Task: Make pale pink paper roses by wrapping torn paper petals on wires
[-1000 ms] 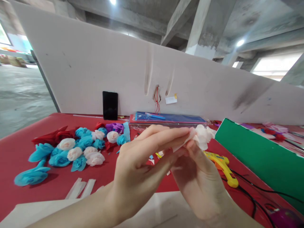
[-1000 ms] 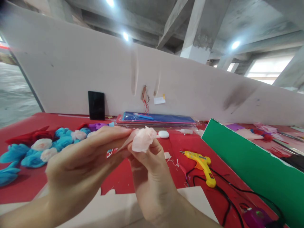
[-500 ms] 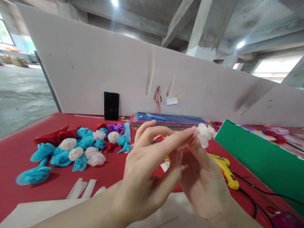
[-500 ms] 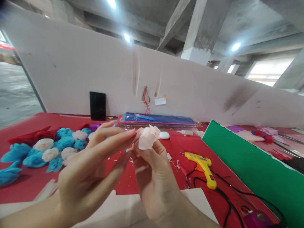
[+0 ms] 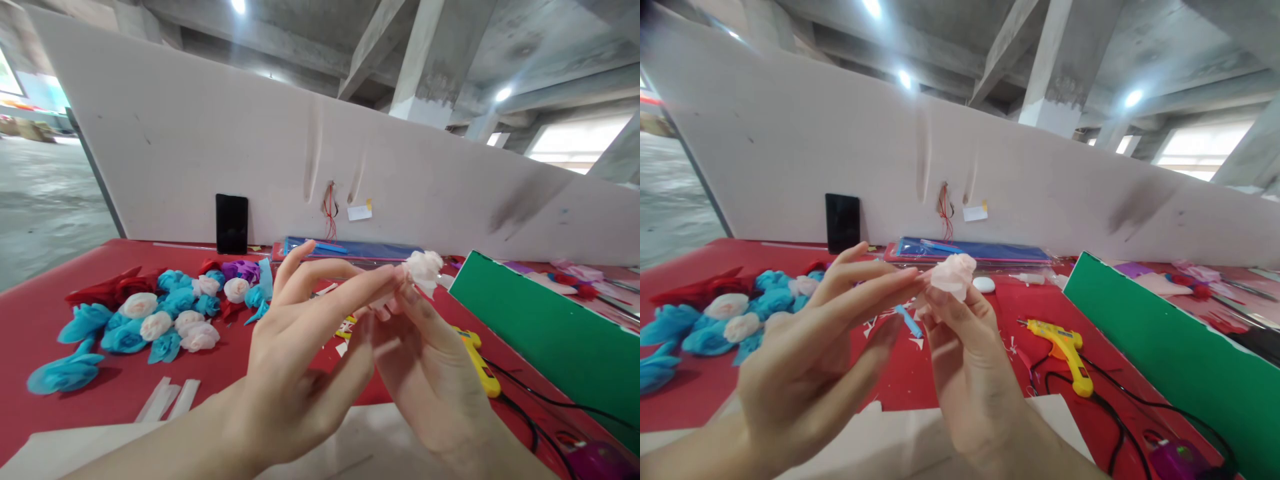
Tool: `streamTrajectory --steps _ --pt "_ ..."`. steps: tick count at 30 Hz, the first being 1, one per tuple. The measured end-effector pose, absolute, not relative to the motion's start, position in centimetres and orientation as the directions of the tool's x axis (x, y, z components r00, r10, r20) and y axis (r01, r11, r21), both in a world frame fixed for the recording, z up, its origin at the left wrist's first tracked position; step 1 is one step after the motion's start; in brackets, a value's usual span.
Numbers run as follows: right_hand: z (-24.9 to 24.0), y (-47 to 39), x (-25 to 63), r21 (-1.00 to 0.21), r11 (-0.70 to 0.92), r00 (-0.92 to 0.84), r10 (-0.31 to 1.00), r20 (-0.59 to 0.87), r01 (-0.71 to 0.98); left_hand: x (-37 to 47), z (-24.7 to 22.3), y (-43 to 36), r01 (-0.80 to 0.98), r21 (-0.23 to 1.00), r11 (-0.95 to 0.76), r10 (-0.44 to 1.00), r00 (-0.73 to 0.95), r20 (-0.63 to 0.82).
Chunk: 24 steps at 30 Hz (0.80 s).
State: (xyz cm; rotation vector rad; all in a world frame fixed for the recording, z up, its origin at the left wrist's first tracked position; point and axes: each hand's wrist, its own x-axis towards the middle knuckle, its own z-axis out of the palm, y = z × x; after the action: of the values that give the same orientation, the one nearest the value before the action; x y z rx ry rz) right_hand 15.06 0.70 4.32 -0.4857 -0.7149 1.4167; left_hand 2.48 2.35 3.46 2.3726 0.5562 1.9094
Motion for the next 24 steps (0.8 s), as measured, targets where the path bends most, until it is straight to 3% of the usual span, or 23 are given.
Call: streamTrajectory --steps 7,17,24 --pt "4.1 0.4 15.0 -0.688 0.124 0.007 0.985 0.170 -0.715 3.0 3.1 2.6 0.207 0.283 -0.937 0.314 0.141 0.939" --pt "4.0 0.0 14.5 -0.708 0.057 0.003 0.997 0.078 -0.704 2.8 3.0 3.0 0.285 0.188 -0.940 0.226 0.106 0.968" --pt "3.3 -0.5 13.6 -0.706 0.043 -0.052 0.992 0.113 -0.707 2.0 3.6 3.1 0.360 0.137 -0.923 0.201 0.145 0.969"
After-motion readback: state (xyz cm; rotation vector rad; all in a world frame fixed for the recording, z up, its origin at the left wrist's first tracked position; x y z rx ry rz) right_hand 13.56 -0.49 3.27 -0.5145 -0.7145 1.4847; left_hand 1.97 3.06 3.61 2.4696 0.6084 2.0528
